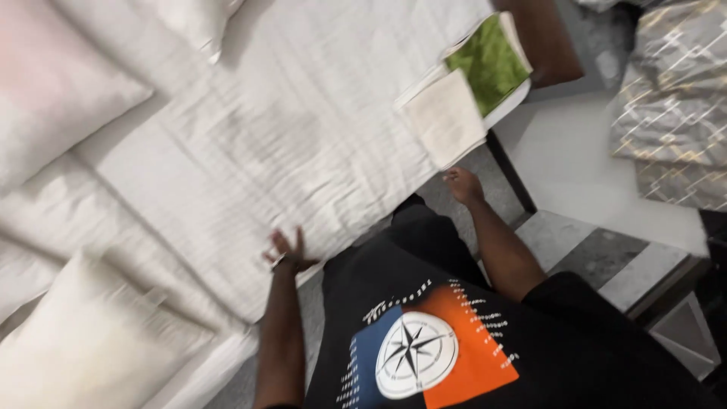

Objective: The person inserts a white pillow into a two-toned pillowcase, then repeats the process with a second pillow and a different colored pillowcase. They smooth the cases and arrange the finished pillows on the bed.

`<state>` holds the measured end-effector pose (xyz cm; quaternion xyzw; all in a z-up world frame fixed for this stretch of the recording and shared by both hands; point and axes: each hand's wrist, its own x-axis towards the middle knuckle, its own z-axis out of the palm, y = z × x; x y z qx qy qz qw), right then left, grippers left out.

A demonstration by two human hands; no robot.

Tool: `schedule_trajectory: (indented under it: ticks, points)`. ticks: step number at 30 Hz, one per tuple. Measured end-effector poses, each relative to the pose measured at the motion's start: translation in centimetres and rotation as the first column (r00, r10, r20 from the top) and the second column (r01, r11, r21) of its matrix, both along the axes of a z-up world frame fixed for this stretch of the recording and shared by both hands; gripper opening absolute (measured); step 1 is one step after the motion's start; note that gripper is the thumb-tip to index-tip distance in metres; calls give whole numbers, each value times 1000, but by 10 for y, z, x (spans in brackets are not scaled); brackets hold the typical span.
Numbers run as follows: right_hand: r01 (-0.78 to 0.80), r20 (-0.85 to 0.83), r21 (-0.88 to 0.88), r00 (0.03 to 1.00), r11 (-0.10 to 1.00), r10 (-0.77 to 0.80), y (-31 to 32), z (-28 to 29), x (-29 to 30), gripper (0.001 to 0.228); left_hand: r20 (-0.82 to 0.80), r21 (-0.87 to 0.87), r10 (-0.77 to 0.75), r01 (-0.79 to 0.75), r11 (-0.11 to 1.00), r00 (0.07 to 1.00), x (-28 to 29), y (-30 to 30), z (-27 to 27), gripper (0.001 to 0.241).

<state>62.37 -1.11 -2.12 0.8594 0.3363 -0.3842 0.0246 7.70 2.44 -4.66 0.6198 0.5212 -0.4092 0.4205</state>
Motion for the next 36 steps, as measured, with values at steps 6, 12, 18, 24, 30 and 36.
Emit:
schedule_trajectory:
  ticks: [6, 12, 18, 24, 30, 36]
  points:
    - [-184, 139, 479, 981, 858, 133, 50, 1, 85, 28, -268, 248, 163, -96, 964, 950, 38, -19, -23, 133]
    - [478, -434, 508, 861, 716, -267, 98, -75, 194, 45, -118, 314, 128, -85, 946, 985, 183, 14, -87, 40]
    - [736, -703, -93, 428, 671, -567, 139, -74, 256, 73, 687, 290, 64, -354, 889, 724, 465, 109, 126, 34]
    - [759, -547, 487, 651, 432, -527, 149, -113, 267, 65, 726, 376, -114, -253, 892, 678, 533, 86, 129, 31]
    - [445, -238, 641, 890, 625, -390, 176, -99, 266, 39, 558, 179, 123, -264, 948, 821, 475, 47, 161, 34]
    - [425, -380, 831, 905, 360, -192, 222, -39, 235, 31, 571, 217, 660, -866, 451, 487, 352, -47, 144, 37]
